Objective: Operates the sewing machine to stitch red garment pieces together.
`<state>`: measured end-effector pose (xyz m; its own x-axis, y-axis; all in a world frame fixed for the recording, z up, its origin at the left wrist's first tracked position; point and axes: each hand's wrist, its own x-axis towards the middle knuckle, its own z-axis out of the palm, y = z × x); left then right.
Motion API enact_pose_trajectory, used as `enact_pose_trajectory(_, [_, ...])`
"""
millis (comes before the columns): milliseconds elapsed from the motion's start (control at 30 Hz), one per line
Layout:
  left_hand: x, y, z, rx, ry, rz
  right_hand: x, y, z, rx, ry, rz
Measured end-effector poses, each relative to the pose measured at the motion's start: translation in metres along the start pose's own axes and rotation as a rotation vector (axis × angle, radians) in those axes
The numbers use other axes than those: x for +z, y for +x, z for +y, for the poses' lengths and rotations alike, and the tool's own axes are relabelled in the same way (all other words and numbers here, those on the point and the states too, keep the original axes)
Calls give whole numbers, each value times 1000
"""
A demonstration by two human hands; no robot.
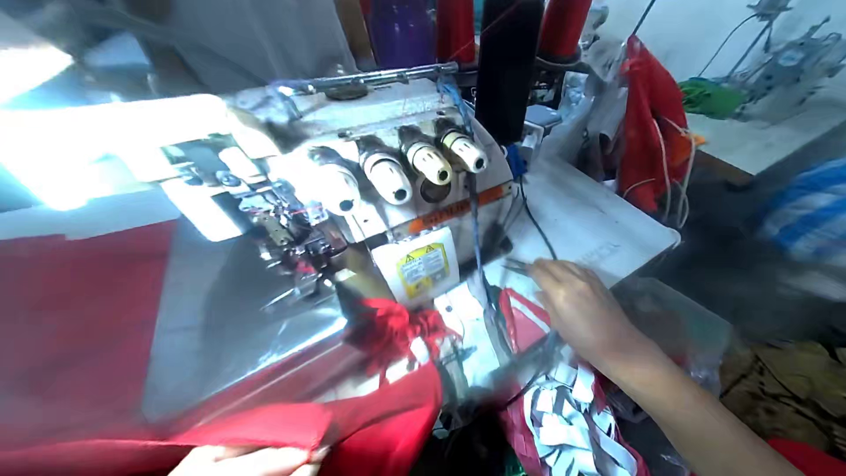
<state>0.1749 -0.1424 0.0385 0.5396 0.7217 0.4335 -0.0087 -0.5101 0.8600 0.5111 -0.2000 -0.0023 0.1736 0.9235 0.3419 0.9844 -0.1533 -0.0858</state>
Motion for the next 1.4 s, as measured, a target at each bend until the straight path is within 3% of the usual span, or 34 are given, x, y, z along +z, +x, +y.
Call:
enact_pose_trajectory(67, [13,-2,-4,85,165,69,6,0,6,-19,-16,50])
enact_pose_trajectory(200, [25,-13,-7,77,333,127,11,2,18,-57,30,204])
enact_pose_trajectory(367, [16,-20,-9,94,458,125,-33,-10,-22,-159,268,334])
enact_pose_trajectory(467, [9,-19,-13,31,298,118,-51,-21,-63,-350,598,151])
enact_pose_trajectory(600, [10,-14,-23,-114,-24,175,-61,-16,-98,-491,1060,-274])
enact_pose_trajectory(733, [18,-14,-32,-118,-214,214,-52,-14,-116,-283,1373,-686])
enact_pose_trajectory(833, [19,-15,-36,-102,-215,219,-44,-13,-123,-90,1390,-825])
enact_pose_trajectory(1100, [18,-21,-41,-120,-185,208,-30,-8,-128,-92,1337,-846])
enact_pose_trajectory(1300, [14,-24,-41,-91,-67,183,-22,-6,-135,-350,1270,-520])
enact_pose_trajectory(1400, [12,-25,-40,-102,-37,191,-18,-4,-134,-404,1290,-447])
